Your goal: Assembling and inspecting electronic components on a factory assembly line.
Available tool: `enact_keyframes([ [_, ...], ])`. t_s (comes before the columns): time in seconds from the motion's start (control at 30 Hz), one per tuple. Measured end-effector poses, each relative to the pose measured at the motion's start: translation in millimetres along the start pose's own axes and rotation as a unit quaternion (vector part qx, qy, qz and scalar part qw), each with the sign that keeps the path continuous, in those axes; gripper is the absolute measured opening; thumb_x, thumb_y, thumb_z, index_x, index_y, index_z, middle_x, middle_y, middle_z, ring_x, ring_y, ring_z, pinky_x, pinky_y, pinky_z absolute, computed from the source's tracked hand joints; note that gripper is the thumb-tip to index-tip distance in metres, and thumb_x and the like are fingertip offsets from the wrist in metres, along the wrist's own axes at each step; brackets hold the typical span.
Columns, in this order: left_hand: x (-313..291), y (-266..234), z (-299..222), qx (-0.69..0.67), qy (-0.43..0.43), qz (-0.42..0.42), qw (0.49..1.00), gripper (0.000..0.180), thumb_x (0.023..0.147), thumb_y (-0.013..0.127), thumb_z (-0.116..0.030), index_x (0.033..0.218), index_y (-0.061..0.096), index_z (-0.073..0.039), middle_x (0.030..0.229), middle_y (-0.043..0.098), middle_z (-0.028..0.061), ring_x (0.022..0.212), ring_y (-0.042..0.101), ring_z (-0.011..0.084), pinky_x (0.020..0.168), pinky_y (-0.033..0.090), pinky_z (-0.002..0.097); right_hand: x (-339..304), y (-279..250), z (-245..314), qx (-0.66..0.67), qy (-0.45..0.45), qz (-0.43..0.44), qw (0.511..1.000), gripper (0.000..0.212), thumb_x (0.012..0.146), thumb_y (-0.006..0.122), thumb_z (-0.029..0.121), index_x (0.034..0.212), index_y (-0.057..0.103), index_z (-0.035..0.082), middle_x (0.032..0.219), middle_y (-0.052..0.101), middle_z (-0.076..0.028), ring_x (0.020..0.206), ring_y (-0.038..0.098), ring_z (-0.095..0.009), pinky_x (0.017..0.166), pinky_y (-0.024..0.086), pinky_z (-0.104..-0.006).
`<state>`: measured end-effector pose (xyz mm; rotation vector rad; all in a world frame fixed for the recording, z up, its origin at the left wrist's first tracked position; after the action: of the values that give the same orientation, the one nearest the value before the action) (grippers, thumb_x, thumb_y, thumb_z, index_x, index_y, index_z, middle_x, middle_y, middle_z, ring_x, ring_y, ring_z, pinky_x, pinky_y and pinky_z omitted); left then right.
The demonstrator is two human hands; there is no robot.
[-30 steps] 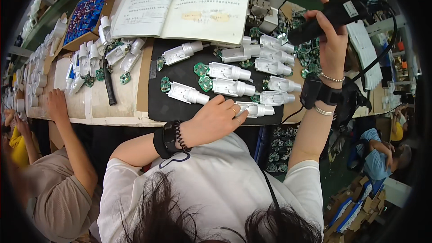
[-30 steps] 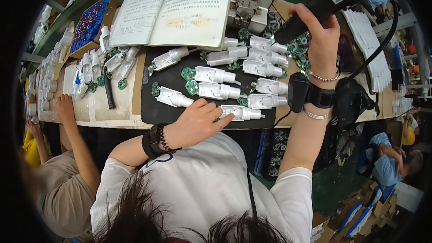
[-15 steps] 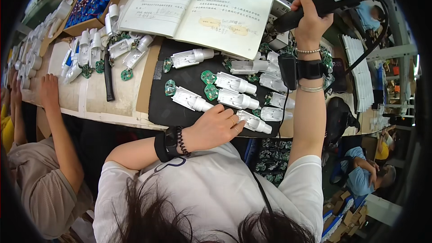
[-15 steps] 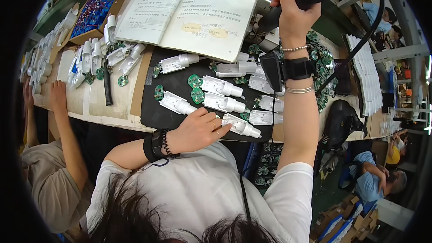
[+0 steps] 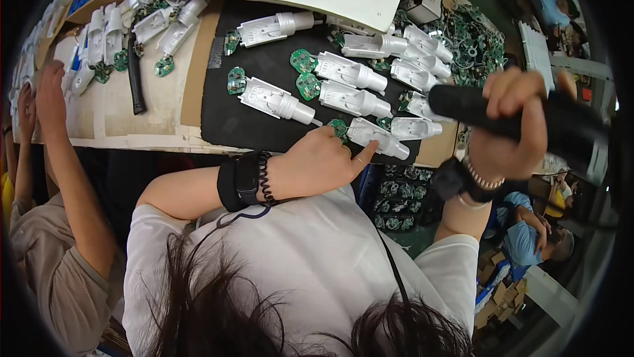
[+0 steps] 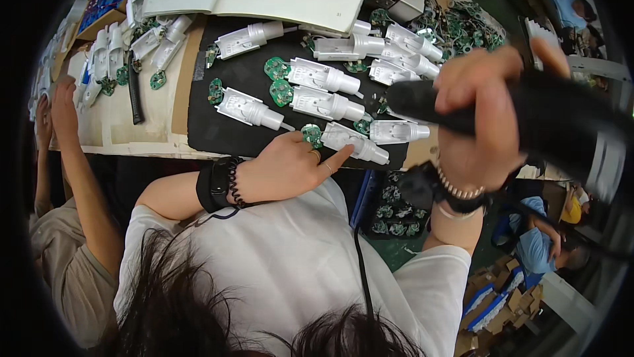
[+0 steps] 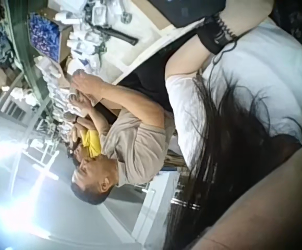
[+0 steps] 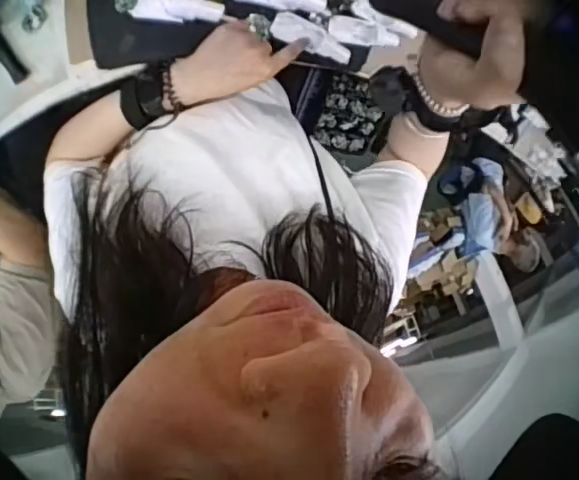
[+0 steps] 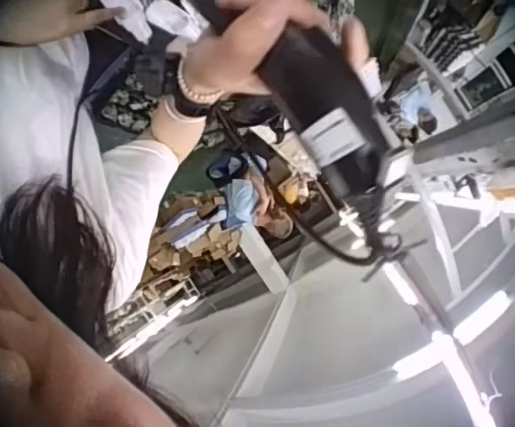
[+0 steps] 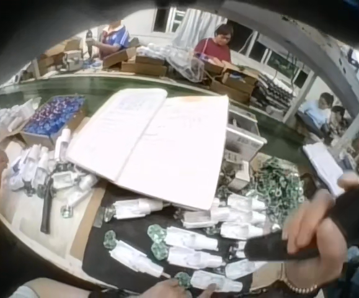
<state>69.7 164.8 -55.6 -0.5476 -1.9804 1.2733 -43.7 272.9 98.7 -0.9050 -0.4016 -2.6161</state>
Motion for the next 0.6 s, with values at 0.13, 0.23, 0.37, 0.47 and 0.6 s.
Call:
enact_keyframes([
  [0.13, 3, 2, 0, -0.026, -0.009, 0.002, 1.000, 0.048, 0.073, 0.054, -0.011, 0.120, 0.057, -0.001, 0.045, 0.046, -0.0029, 0.043, 0.049, 0.0142, 0.050, 0.039, 0.0280, -35, 9, 11, -0.044, 0.036, 0.032, 0.998, 0.050, 0.081, 0.055, 0.010, 0.127, 0.033, 0.008, 0.066, 0.050, -0.007, 0.052, 0.046, -0.017, 0.055, 0.042, -0.0318],
  [0.23, 5, 2, 2, -0.044, -0.015, 0.033, 0.998, 0.048, 0.074, 0.054, -0.012, 0.121, 0.056, -0.001, 0.045, 0.048, -0.0015, 0.041, 0.051, 0.0151, 0.046, 0.039, 0.0288, -48, 14, 12, -0.081, 0.041, 0.043, 0.995, 0.045, 0.080, 0.053, 0.015, 0.122, 0.039, 0.010, 0.066, 0.048, -0.005, 0.052, 0.043, -0.015, 0.057, 0.038, -0.0301],
  [0.37, 7, 1, 4, -0.063, -0.028, 0.047, 0.997, 0.048, 0.074, 0.054, -0.012, 0.120, 0.056, -0.001, 0.045, 0.051, 0.0010, 0.040, 0.054, 0.0167, 0.040, 0.039, 0.0300, -62, 18, 7, -0.101, 0.041, 0.068, 0.992, 0.046, 0.079, 0.055, 0.014, 0.122, 0.038, 0.011, 0.065, 0.048, -0.006, 0.049, 0.043, -0.015, 0.053, 0.038, -0.0300],
  [0.47, 8, -2, 7, -0.077, -0.039, 0.047, 0.995, 0.047, 0.075, 0.054, -0.012, 0.120, 0.057, -0.001, 0.045, 0.052, 0.0025, 0.041, 0.055, 0.0177, 0.039, 0.039, 0.0305, -71, 18, 0, -0.111, 0.057, 0.063, 0.990, 0.045, 0.081, 0.056, 0.014, 0.121, 0.037, 0.012, 0.066, 0.049, -0.006, 0.049, 0.044, -0.015, 0.053, 0.038, -0.0302],
  [0.6, 9, -4, 9, -0.096, -0.049, 0.045, 0.993, 0.045, 0.075, 0.054, -0.013, 0.119, 0.057, -0.001, 0.046, 0.053, 0.0040, 0.042, 0.057, 0.0188, 0.039, 0.040, 0.0305, -74, 17, -8, -0.103, 0.073, 0.067, 0.990, 0.043, 0.083, 0.057, 0.014, 0.120, 0.037, 0.013, 0.066, 0.049, -0.006, 0.050, 0.045, -0.016, 0.052, 0.038, -0.0300],
])
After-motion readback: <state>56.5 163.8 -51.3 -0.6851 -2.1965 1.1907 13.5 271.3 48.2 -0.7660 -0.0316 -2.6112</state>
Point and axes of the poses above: each hand's wrist, its own x-axis towards the middle knuckle, its own y-axis out of the palm, z = x × y, the point moved 6 cm from there along x, towards the middle knuckle
